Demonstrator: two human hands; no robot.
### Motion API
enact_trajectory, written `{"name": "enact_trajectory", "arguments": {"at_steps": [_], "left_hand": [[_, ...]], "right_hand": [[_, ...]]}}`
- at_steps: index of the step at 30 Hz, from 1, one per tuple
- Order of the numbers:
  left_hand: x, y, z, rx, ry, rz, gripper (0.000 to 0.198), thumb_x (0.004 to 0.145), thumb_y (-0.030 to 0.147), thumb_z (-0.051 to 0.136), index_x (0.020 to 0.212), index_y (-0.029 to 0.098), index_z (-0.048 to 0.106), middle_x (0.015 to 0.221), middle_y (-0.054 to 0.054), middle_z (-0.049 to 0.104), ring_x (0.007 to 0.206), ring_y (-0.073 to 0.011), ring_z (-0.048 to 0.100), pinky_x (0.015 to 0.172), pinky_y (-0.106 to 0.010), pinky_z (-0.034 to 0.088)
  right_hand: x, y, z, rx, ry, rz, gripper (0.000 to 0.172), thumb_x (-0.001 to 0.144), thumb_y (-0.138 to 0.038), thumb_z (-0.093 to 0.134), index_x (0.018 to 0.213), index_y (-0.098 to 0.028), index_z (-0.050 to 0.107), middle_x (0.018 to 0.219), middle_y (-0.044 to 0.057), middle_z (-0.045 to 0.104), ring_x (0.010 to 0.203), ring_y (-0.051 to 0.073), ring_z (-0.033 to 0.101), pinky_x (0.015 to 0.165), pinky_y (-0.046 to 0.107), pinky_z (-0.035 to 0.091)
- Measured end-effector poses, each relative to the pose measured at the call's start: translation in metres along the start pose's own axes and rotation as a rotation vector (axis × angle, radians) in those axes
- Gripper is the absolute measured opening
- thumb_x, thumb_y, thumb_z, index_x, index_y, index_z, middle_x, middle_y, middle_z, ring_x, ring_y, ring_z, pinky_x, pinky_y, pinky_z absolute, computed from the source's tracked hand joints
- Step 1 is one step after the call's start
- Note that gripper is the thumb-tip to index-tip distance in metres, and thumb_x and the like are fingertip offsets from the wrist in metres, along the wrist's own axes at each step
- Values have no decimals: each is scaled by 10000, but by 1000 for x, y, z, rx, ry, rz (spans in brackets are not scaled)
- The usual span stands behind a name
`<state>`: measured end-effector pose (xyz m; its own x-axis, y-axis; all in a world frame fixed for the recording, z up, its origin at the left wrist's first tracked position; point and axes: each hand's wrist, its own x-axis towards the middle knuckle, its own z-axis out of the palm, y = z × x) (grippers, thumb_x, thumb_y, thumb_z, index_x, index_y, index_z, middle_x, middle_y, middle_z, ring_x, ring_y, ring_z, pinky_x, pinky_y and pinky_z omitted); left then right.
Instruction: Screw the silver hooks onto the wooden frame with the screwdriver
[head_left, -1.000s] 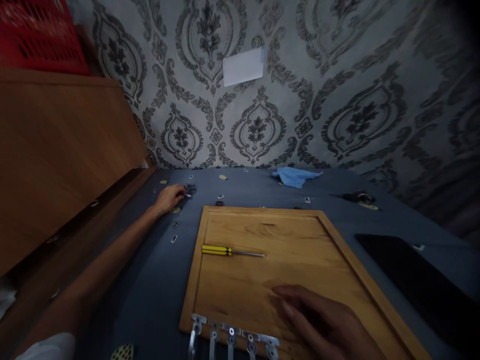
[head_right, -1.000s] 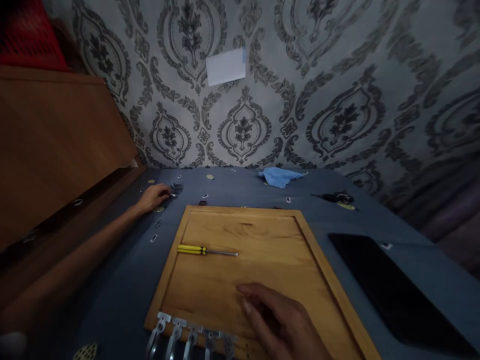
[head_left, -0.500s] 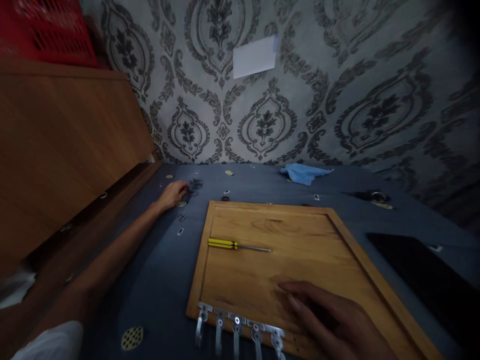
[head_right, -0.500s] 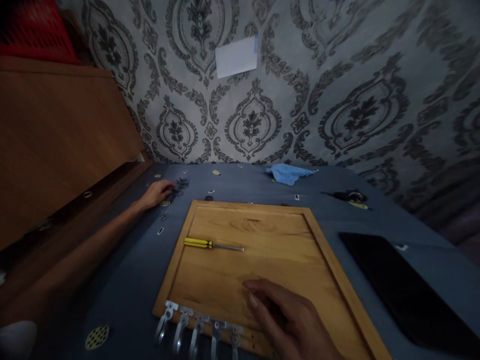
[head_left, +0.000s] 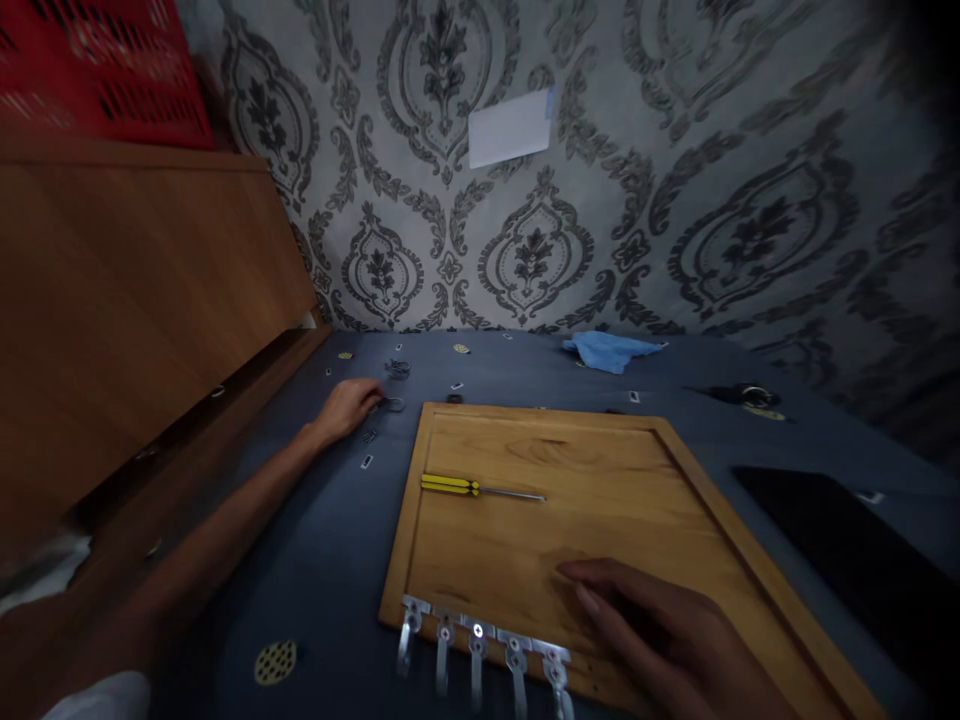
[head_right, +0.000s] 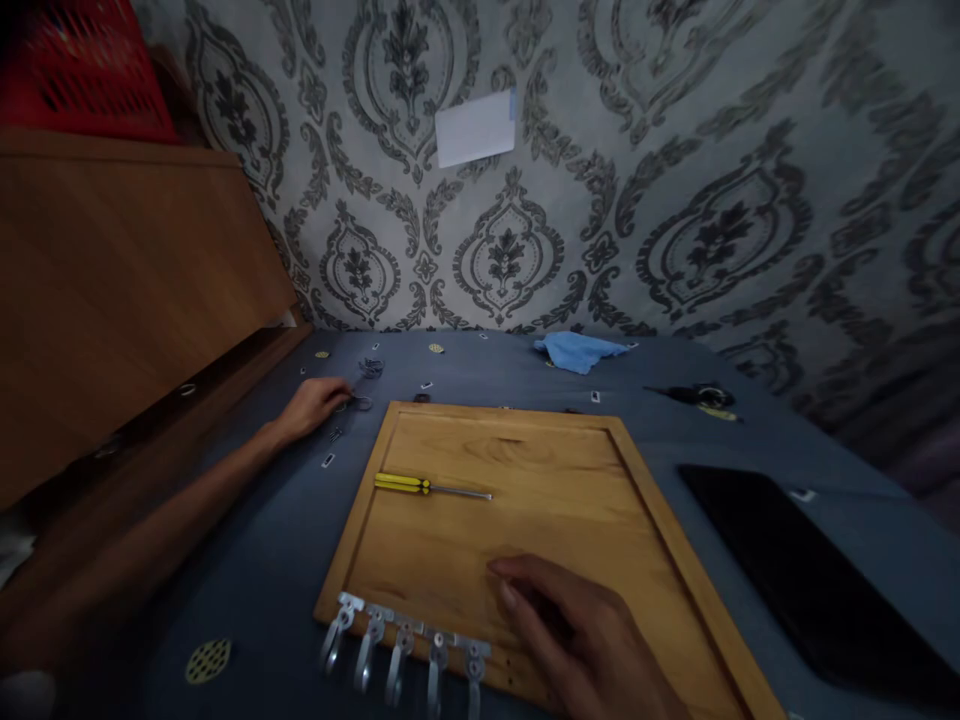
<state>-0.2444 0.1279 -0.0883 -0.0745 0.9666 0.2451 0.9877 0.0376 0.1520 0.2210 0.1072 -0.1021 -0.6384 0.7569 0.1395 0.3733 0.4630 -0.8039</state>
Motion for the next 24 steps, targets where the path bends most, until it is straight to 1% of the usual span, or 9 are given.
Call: {"name": "enact_trajectory", "arguments": {"at_steps": [2, 5, 9, 12, 14, 17, 21, 23, 24], "left_hand": [[-9, 5, 4, 10, 28, -5, 315, 1005, 379, 647, 1231, 158, 649, 1232, -98, 673, 1078, -228, 677, 941, -449, 597], [-17, 9, 9, 18, 89, -34, 319, 1005, 379, 647, 1237, 160, 646, 1248, -100, 666, 1099, -235, 670, 955, -459, 591], [-19, 10, 12, 3, 152, -59, 311, 1007, 379, 642, 1229, 162, 648, 1241, -99, 668, 1090, -231, 671, 950, -453, 592], [-18, 14, 13, -33, 183, -53, 306, 1007, 379, 643, 1223, 161, 651, 1236, -98, 670, 1086, -229, 672, 948, -450, 593], [-17, 17, 12, -72, 203, -51, 304, 1006, 378, 644, 1218, 161, 653, 1230, -97, 672, 1080, -227, 674, 945, -448, 594], [-16, 23, 4, -151, 247, -68, 294, 1005, 379, 646, 1200, 159, 658, 1216, -94, 676, 1076, -226, 673, 947, -448, 590], [-15, 30, -19, -298, 325, -111, 263, 1003, 374, 645, 1136, 148, 663, 1168, -84, 677, 1064, -223, 665, 944, -445, 580], [-17, 40, -31, -398, 322, -108, 221, 999, 349, 640, 1070, 140, 655, 1103, -72, 680, 976, -198, 672, 880, -400, 590], [-20, 47, -37, -458, 302, -98, 195, 1000, 329, 624, 1033, 138, 645, 1043, -62, 683, 892, -177, 675, 825, -366, 592]], "right_hand": [[0, 0, 0, -12, -5, 16, 413, 970, -538, 560, 1056, -238, 829, 1103, 127, 818, 1008, 290, 791, 895, 409, 661], [1, -3, 0, -26, 12, 21, 413, 955, -544, 575, 1022, -229, 833, 1056, 120, 826, 980, 291, 795, 877, 402, 668], [3, -10, -1, -23, 66, -48, 372, 933, -550, 589, 941, -272, 836, 947, 88, 835, 883, 297, 812, 774, 388, 695], [5, -15, -2, -16, 90, -76, 322, 928, -525, 603, 901, -304, 835, 920, 73, 836, 838, 296, 816, 720, 378, 700], [6, -18, -2, -10, 90, -75, 318, 926, -511, 605, 901, -295, 836, 914, 74, 837, 827, 293, 818, 706, 371, 699], [6, -19, -2, -7, 91, -68, 332, 926, -511, 605, 913, -276, 838, 918, 77, 838, 833, 289, 818, 716, 370, 697], [5, -16, -3, -28, 90, -64, 326, 926, -498, 598, 909, -273, 834, 935, 72, 839, 831, 279, 814, 738, 371, 690], [5, -15, -2, -37, 89, -71, 308, 922, -488, 605, 919, -275, 828, 935, 64, 839, 836, 278, 812, 751, 376, 688], [5, -15, -2, -43, 94, -75, 298, 924, -484, 607, 928, -277, 822, 931, 61, 838, 833, 275, 811, 742, 375, 687]]}}
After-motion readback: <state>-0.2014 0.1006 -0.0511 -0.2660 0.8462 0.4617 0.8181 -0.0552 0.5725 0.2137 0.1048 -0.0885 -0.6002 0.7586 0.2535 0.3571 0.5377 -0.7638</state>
